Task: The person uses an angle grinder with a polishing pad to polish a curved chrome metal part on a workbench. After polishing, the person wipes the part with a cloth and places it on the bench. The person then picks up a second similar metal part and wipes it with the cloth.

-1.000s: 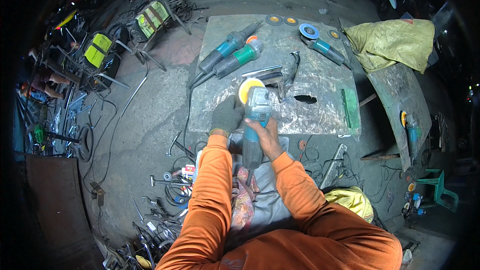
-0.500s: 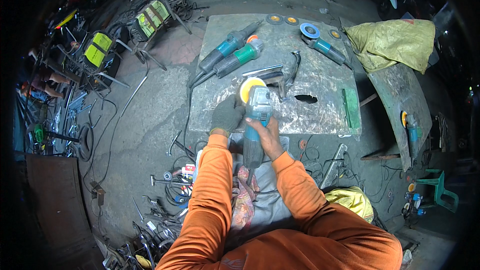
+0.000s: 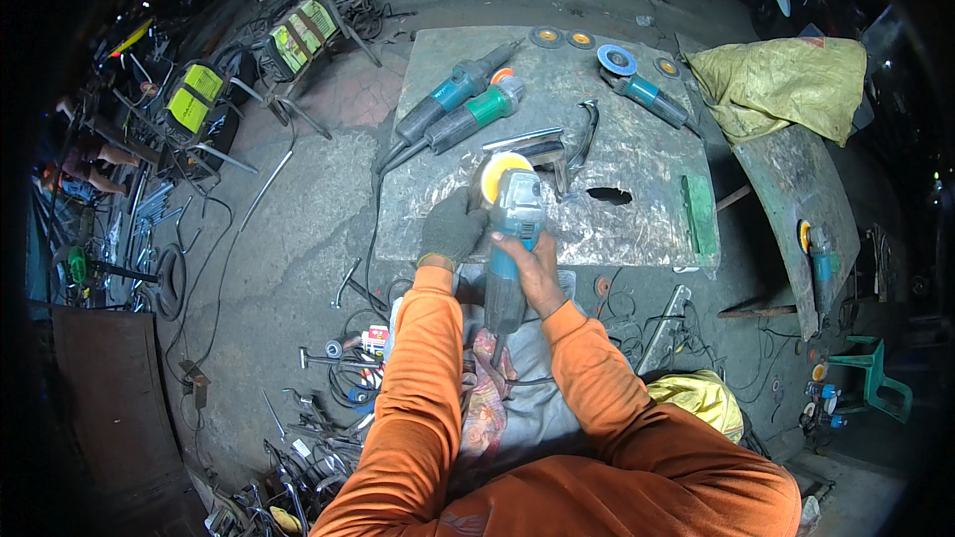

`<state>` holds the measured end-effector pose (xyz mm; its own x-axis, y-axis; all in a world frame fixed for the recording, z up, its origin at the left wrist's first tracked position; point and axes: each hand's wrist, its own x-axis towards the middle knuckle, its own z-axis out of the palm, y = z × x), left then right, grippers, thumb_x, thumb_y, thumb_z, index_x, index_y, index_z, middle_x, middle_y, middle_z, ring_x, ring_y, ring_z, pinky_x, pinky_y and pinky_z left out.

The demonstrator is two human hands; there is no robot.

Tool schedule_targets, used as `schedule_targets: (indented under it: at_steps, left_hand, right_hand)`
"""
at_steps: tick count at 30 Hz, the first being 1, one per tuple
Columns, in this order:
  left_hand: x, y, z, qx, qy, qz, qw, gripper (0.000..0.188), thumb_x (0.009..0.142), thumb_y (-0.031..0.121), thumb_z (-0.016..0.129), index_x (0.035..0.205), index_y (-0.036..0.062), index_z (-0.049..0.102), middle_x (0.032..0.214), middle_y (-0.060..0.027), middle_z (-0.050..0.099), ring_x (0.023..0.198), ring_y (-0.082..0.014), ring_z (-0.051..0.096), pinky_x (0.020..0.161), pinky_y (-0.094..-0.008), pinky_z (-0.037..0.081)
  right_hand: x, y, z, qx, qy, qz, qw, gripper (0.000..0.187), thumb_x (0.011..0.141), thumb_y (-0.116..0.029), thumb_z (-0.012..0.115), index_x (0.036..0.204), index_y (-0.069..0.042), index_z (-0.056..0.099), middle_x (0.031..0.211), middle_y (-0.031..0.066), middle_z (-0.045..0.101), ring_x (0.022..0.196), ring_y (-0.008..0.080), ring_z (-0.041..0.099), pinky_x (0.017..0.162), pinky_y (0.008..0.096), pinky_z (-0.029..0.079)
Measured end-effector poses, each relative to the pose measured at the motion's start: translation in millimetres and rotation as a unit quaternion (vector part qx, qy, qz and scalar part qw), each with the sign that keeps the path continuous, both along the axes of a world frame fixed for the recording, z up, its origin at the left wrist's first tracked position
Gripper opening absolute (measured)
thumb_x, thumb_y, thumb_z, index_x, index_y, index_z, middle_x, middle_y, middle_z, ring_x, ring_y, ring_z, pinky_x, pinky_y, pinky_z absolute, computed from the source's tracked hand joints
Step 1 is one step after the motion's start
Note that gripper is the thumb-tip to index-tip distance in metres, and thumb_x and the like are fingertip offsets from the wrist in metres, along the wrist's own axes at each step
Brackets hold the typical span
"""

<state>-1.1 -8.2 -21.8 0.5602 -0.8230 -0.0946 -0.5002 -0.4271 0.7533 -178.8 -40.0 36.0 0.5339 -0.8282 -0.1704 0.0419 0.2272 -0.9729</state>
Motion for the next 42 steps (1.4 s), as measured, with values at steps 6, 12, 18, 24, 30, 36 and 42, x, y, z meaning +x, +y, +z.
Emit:
schedule_targets:
  at_steps: [6,12,18,24,30,36,42]
  left_hand:
    - [2,-1,5,0.032,-0.007,-0.01,0.999,0.046,0.088,0.035,0.07,0.121,0.0024,0.07,0.114,-0.0245,0.072,0.105,-0.0411,0.07,0.091,-0.0459,0.053]
    - [-3,1,16,0.02,-0.022,-0.007,1.0,0.035,0.085,0.031,0.064,0.106,0.0039,0.065,0.103,-0.0277,0.069,0.099,-0.0463,0.066,0.088,-0.0539,0.05]
    - [-5,3,24,0.011,-0.035,-0.012,0.999,0.033,0.085,0.031,0.065,0.105,0.0049,0.065,0.102,-0.026,0.069,0.099,-0.0455,0.067,0.086,-0.0534,0.051]
    - [-6,4,32,0.052,-0.029,-0.005,0.998,0.034,0.087,0.03,0.067,0.109,0.0039,0.067,0.103,-0.0276,0.07,0.098,-0.0454,0.068,0.087,-0.0523,0.051]
    - [-6,2,32,0.059,-0.042,-0.003,0.997,0.033,0.087,0.03,0.068,0.109,0.0047,0.066,0.101,-0.0266,0.071,0.097,-0.0457,0.068,0.086,-0.0523,0.052]
    - [-7,1,24,0.029,-0.024,-0.006,0.999,0.031,0.085,0.031,0.064,0.103,0.0055,0.064,0.102,-0.0258,0.069,0.098,-0.0462,0.067,0.085,-0.054,0.051]
    - [-3,-1,11,0.031,-0.064,-0.006,0.997,0.038,0.087,0.028,0.069,0.117,0.0047,0.069,0.105,-0.0261,0.072,0.1,-0.0434,0.069,0.087,-0.0487,0.053]
  right_hand:
    - [-1,0,0,0.013,0.001,-0.004,1.0,0.048,0.085,-0.028,0.081,0.119,0.002,0.064,0.102,0.01,0.07,0.091,0.0172,0.066,0.08,0.033,0.054]
    - [-3,0,0,0.014,0.015,-0.028,0.999,0.048,0.086,-0.028,0.081,0.119,0.002,0.064,0.104,0.0087,0.07,0.09,0.0167,0.066,0.08,0.0338,0.053]
    - [-7,-10,-3,0.024,-0.022,-0.047,0.998,0.043,0.085,-0.029,0.079,0.114,0.001,0.066,0.097,0.0055,0.066,0.086,0.0163,0.061,0.078,0.033,0.05]
    - [-18,-22,-9,0.06,-0.045,-0.105,0.992,0.041,0.086,-0.031,0.077,0.114,-0.002,0.066,0.097,0.0047,0.063,0.088,0.015,0.061,0.079,0.0328,0.049]
    - [-22,-27,-13,0.151,-0.098,-0.169,0.969,0.042,0.088,-0.031,0.075,0.113,0.0,0.062,0.093,0.006,0.062,0.08,0.0165,0.063,0.072,0.0324,0.053]
    - [-24,-26,-9,0.097,-0.064,-0.106,0.988,0.045,0.087,-0.032,0.076,0.114,0.001,0.062,0.093,0.0067,0.063,0.08,0.0169,0.063,0.073,0.0334,0.053]
    - [-9,-13,-4,0.044,-0.005,-0.036,0.998,0.044,0.083,-0.03,0.08,0.112,0.001,0.069,0.097,0.0092,0.071,0.085,0.0173,0.065,0.077,0.0339,0.053]
